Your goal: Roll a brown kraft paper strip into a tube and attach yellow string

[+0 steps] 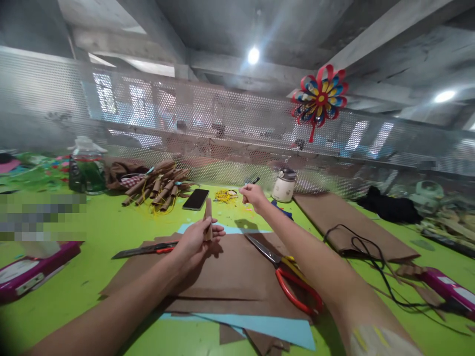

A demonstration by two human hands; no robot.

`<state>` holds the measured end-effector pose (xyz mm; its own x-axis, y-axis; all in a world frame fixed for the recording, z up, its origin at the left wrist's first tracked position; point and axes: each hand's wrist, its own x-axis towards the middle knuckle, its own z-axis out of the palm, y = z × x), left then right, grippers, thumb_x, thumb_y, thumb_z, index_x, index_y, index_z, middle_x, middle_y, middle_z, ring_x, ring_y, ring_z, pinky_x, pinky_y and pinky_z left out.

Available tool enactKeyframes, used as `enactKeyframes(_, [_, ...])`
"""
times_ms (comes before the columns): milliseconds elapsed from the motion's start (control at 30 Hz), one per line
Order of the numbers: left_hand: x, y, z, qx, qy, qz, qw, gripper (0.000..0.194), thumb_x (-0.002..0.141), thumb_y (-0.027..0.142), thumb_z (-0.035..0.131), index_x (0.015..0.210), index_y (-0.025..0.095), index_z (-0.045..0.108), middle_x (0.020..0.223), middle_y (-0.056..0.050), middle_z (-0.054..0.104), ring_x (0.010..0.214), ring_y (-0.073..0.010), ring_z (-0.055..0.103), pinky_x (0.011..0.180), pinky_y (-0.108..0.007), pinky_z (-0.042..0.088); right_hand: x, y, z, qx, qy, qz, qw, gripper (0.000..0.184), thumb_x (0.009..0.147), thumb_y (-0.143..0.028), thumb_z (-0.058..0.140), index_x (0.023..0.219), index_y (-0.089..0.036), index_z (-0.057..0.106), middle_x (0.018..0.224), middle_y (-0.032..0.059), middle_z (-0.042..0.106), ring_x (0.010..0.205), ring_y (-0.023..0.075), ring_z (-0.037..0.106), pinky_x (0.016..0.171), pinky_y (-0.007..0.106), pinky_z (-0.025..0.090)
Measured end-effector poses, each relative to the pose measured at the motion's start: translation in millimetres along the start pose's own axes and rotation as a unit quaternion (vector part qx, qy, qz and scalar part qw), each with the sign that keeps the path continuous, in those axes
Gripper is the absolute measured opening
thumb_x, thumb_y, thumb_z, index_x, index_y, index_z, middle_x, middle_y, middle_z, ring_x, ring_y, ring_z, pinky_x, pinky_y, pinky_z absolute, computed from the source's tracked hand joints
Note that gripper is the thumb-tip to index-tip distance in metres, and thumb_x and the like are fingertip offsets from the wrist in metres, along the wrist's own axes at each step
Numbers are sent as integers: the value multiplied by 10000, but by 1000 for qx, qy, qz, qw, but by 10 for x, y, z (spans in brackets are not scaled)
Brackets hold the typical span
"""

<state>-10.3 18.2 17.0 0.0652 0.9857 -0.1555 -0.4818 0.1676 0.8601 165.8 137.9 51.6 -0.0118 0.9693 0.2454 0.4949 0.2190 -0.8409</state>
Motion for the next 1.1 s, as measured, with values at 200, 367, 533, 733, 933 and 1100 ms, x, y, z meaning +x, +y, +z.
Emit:
enactKeyframes(200, [-35,-78,37,-6,-39,-61,997,67,831,104,456,824,111,523,636,-100,638,601,-181,657,621,-305,562,-871,-199,74,9,-6,-94,996,143,719,-289,611,662,-158,599,467,-61,450,444,82,395,467,213,304])
enactKeyframes(367, [-130,-150,132,-2,-102,-85,991,123,824,87,444,825,77,566,685,-122,656,651,-189,664,665,-346,572,-1298,-189,161,-80,4,-175,981,140,742,-213,536,658,-159,634,544,-28,533,511,93,427,516,214,304])
enactKeyframes(533, [-175,-178,152,5,-110,-117,987,143,832,86,391,850,71,532,721,-155,666,620,-193,670,620,-322,572,-1210,-94,57,-8,94,-118,989,188,738,-313,557,674,-147,621,544,-15,526,517,115,434,513,228,328])
enactKeyframes(733, [-170,-256,140,-1,-107,-112,988,104,830,98,391,796,107,489,734,-172,673,624,-208,675,666,-372,570,-1213,-140,21,58,83,-87,991,226,736,-368,560,711,-147,600,503,-35,470,446,98,387,445,221,298])
enactKeyframes(933, [-165,-221,157,-17,-75,-97,992,99,762,66,467,767,110,555,616,-68,642,555,-155,628,644,-349,566,-1511,-207,215,64,-21,-66,996,147,731,-296,565,689,-163,611,574,-5,590,519,120,520,496,214,383])
enactKeyframes(1100, [-158,-233,154,-20,-69,-87,994,78,764,86,486,743,123,551,596,-53,635,541,-148,618,628,-335,563,-1524,-202,225,65,-12,-64,996,154,734,-295,564,683,-155,606,574,-2,583,520,118,512,496,215,380])
